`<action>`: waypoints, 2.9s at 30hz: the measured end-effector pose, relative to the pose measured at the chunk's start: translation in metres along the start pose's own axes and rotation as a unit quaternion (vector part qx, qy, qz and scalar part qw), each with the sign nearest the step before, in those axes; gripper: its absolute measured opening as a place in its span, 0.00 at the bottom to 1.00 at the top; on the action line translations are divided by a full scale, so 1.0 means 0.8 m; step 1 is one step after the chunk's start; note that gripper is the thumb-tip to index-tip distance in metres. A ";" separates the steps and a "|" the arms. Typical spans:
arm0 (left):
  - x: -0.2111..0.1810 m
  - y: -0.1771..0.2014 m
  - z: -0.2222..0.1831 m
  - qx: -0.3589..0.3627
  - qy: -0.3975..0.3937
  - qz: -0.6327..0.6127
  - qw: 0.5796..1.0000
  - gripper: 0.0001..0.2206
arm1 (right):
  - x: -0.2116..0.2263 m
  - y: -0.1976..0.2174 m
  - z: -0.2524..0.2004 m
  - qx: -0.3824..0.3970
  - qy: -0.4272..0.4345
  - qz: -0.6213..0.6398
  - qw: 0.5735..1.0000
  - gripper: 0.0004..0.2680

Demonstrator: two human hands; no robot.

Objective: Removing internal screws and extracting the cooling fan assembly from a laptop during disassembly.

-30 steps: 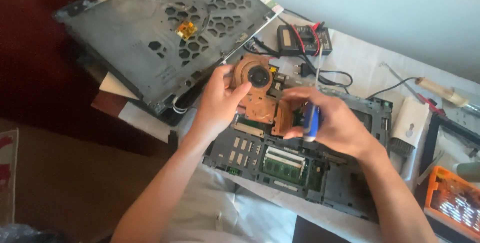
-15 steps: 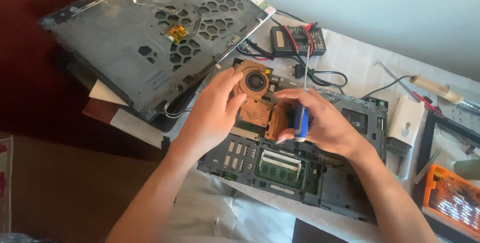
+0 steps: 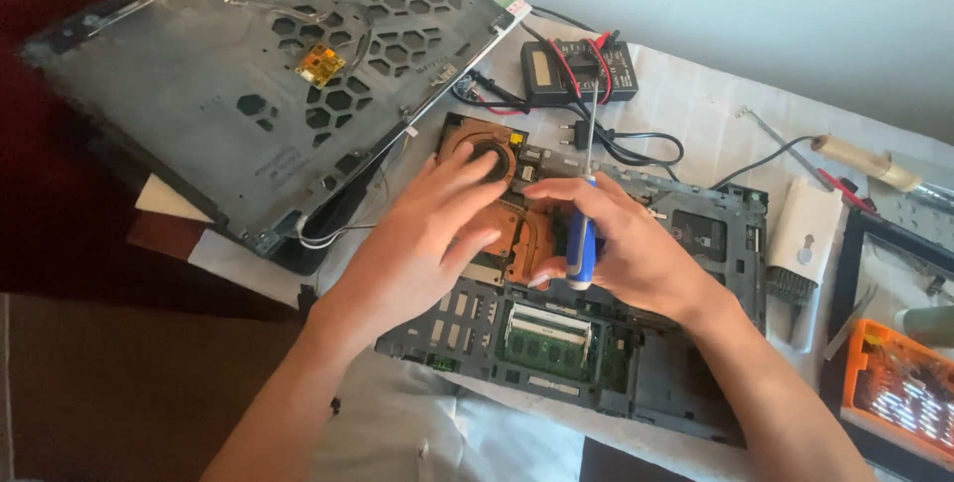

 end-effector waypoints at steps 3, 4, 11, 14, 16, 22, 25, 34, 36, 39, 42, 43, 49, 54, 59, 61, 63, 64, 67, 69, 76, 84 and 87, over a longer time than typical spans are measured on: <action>0.005 -0.008 0.005 0.007 -0.038 0.048 0.998 0.19 | 0.007 0.002 0.000 0.001 0.010 0.005 1.000 0.28; 0.007 -0.010 0.007 0.006 -0.038 0.048 0.998 0.19 | 0.006 0.002 0.000 0.001 0.011 0.005 1.000 0.28; 0.026 -0.008 0.011 -0.003 0.108 -0.037 0.993 0.29 | 0.006 0.004 -0.001 -0.030 0.001 0.003 1.000 0.29; 0.033 -0.011 0.012 0.019 0.172 -0.070 0.982 0.38 | 0.004 0.009 -0.001 -0.025 0.008 0.011 1.000 0.30; 0.036 -0.014 0.009 0.025 0.178 -0.068 0.981 0.41 | 0.003 0.009 -0.002 -0.016 0.014 0.017 1.000 0.31; 0.032 -0.008 0.008 -0.018 0.175 -0.079 0.981 0.37 | 0.012 0.001 -0.015 0.000 0.152 0.052 0.987 0.48; 0.037 -0.009 0.005 -0.016 0.222 -0.071 0.972 0.39 | 0.003 -0.001 -0.005 0.032 0.001 0.022 0.999 0.34; 0.026 0.001 0.005 -0.084 0.143 -0.105 0.981 0.37 | 0.007 0.009 -0.006 -0.017 0.032 0.056 0.998 0.33; 0.017 0.006 0.003 -0.120 0.051 -0.101 0.986 0.35 | 0.007 0.014 -0.008 -0.054 0.022 0.018 0.998 0.28; 0.023 0.004 -0.002 -0.149 0.017 -0.079 0.986 0.33 | 0.001 0.011 -0.006 -0.030 -0.075 0.073 0.994 0.26; 0.009 0.012 0.000 -0.175 -0.046 -0.070 0.981 0.31 | -0.001 0.008 -0.004 -0.044 -0.182 0.259 0.948 0.20; 0.008 0.014 0.001 -0.176 -0.046 -0.069 0.981 0.31 | 0.000 0.010 -0.003 -0.043 -0.181 0.259 0.948 0.20; -0.004 0.027 0.000 -0.192 -0.020 -0.089 0.977 0.38 | -0.013 0.030 -0.005 -0.130 -0.203 0.400 0.884 0.21; 0.000 0.021 0.001 -0.132 0.009 -0.088 0.987 0.43 | -0.024 0.024 -0.009 -0.104 -0.272 0.431 0.854 0.22; 0.014 0.011 0.003 -0.091 0.081 -0.071 0.990 0.35 | -0.022 0.023 -0.008 -0.063 -0.210 0.400 0.890 0.23; 0.012 0.011 0.005 -0.081 0.090 -0.061 0.991 0.31 | -0.017 0.020 -0.008 -0.054 -0.201 0.380 0.901 0.23; 0.011 0.011 0.005 -0.087 0.093 -0.063 0.990 0.30 | -0.006 0.017 -0.006 -0.044 -0.181 0.436 0.880 0.24; 0.012 0.011 0.005 -0.087 0.094 -0.063 0.990 0.30 | -0.002 0.019 -0.006 -0.044 -0.182 0.436 0.880 0.24; 0.017 0.009 0.004 -0.079 0.126 -0.066 0.987 0.29 | 0.007 0.028 -0.004 -0.054 -0.178 0.363 0.913 0.28; 0.013 0.008 0.003 -0.063 0.110 -0.051 0.991 0.31 | 0.010 0.033 -0.004 -0.083 -0.194 0.332 0.919 0.29; 0.005 0.016 0.002 -0.118 0.023 -0.052 0.991 0.23 | 0.010 0.023 -0.008 -0.036 -0.190 0.331 0.924 0.31; -0.007 0.029 -0.002 -0.185 -0.040 -0.056 0.980 0.15 | 0.018 0.022 -0.007 -0.028 -0.107 0.332 0.937 0.25; -0.019 0.034 0.001 -0.205 -0.063 -0.073 0.974 0.06 | 0.029 0.021 -0.004 -0.005 -0.097 0.369 0.924 0.24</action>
Point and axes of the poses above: each hand's wrist, its own z-axis towards the middle knuckle, its own y-axis out of the back of the hand, x = y × z, the point moved 6 cm from there along z, towards the middle knuckle, and after that the axes turned 6 degrees about -x, right-handed, at the moved point
